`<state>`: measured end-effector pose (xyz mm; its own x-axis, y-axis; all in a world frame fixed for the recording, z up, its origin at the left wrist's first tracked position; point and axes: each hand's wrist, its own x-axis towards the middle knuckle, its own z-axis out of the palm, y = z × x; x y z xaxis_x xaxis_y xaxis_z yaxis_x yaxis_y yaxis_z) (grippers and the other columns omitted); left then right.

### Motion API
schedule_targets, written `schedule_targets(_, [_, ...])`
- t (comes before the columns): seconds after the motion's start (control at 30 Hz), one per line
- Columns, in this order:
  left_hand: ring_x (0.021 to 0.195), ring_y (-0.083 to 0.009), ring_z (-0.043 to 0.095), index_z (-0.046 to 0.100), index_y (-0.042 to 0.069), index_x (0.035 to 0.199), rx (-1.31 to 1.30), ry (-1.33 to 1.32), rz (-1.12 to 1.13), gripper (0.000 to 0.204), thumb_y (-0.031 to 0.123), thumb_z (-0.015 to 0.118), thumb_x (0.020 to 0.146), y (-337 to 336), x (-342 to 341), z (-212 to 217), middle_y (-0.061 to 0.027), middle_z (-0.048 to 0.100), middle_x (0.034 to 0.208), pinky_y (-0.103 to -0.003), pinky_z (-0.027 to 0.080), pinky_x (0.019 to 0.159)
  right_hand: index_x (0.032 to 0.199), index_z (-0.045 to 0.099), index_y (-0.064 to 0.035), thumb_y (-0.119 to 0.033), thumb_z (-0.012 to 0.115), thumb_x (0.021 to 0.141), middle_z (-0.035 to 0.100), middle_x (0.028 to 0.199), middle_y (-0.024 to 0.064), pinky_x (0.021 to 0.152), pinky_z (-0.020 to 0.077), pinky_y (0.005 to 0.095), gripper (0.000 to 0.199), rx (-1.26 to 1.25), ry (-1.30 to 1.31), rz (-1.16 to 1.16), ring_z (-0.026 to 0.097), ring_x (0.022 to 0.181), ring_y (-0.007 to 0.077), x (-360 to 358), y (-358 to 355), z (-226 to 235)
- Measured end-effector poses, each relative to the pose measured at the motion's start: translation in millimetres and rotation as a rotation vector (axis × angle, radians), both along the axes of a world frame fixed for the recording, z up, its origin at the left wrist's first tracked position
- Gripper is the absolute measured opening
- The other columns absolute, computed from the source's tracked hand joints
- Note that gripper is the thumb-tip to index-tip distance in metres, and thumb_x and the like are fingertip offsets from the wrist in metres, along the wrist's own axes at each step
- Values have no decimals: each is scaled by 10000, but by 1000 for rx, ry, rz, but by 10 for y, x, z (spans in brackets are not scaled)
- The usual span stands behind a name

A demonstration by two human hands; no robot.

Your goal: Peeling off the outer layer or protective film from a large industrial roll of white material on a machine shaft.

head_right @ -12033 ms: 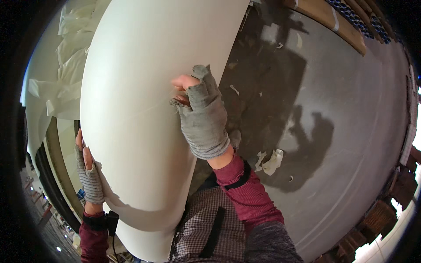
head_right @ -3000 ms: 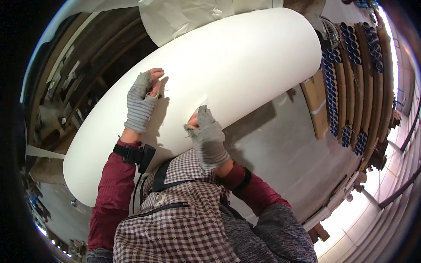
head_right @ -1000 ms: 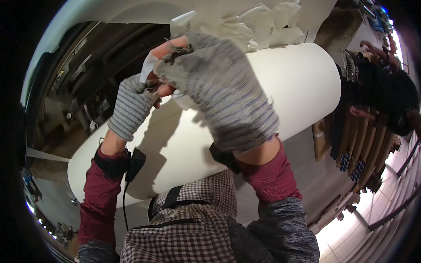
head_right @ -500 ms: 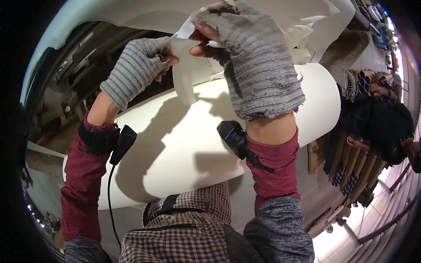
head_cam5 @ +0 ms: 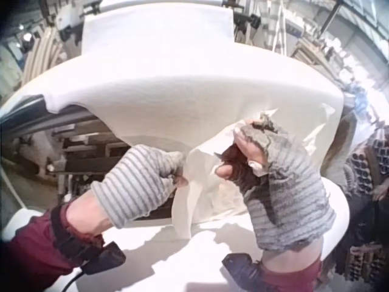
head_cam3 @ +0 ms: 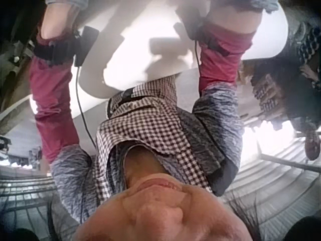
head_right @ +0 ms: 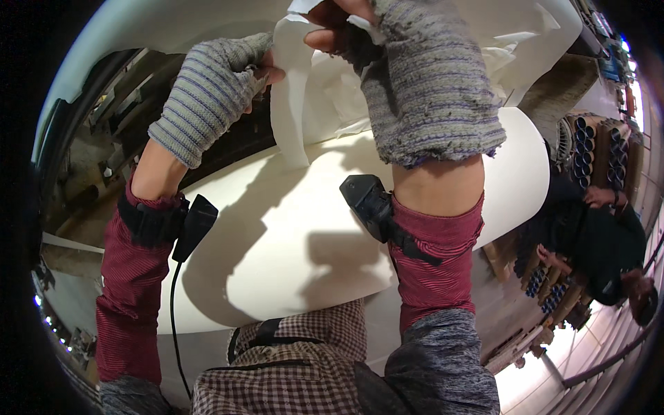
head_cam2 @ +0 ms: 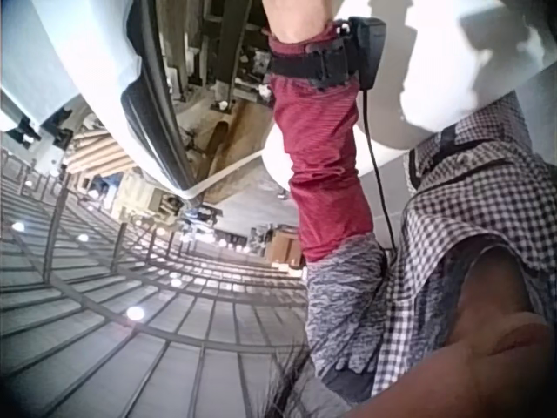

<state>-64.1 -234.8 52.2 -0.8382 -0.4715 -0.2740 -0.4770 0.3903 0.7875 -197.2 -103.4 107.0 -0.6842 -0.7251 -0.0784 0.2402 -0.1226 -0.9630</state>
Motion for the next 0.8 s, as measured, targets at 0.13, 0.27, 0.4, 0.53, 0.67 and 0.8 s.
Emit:
schedule_targets(0.13, [506, -111, 531, 661, 69, 1014, -240, 160, -43, 189, 139, 671, 838, 10, -2, 52, -36, 599, 648, -264, 446, 465, 923, 591, 41, -79, 654, 844, 578, 812, 103, 629, 534, 279, 157, -89, -130, 67, 596, 746, 178, 12, -37, 106])
schedule_targets(0.27, [616, -154, 573, 668, 43, 974, -448, 289, -30, 169, 85, 678, 810, -17, 78, -9, -83, 630, 690, -304, 477, 596, 931, 594, 47, -84, 648, 848, 584, 819, 111, 629, 531, 284, 164, -100, -117, -21, 596, 737, 183, 127, -120, 171])
schedule_targets(0.4, [654, -143, 595, 686, 40, 916, -406, 356, -14, 117, 74, 689, 803, 55, 69, -71, -88, 656, 724, -280, 491, 651, 951, 603, 60, -85, 637, 856, 601, 825, 128, 612, 529, 294, 176, -181, 79, -107, 597, 717, 204, 77, -127, -36])
schedule_targets(0.53, [674, -112, 603, 697, 48, 896, -441, 397, 93, 100, 78, 703, 802, 53, 56, -54, -62, 669, 734, -258, 494, 671, 936, 609, 56, -113, 643, 863, 598, 805, 126, 594, 520, 296, 188, -89, 91, -76, 597, 701, 214, 38, -180, 105])
schedule_targets(0.67, [689, -85, 605, 704, 48, 873, -430, 431, 170, 90, 79, 722, 791, 65, 96, -60, -25, 666, 725, -239, 491, 675, 947, 620, 36, -102, 672, 828, 603, 856, 101, 616, 515, 289, 189, -22, 153, -50, 599, 722, 191, -34, -55, 157])
schedule_targets(0.8, [694, -89, 607, 698, 43, 872, -264, 473, 214, 93, 69, 722, 786, -24, 135, -78, -26, 667, 741, -240, 488, 676, 958, 631, 16, -91, 700, 794, 608, 907, 77, 639, 510, 281, 208, 16, 190, -12, 600, 744, 168, -172, 35, 148])
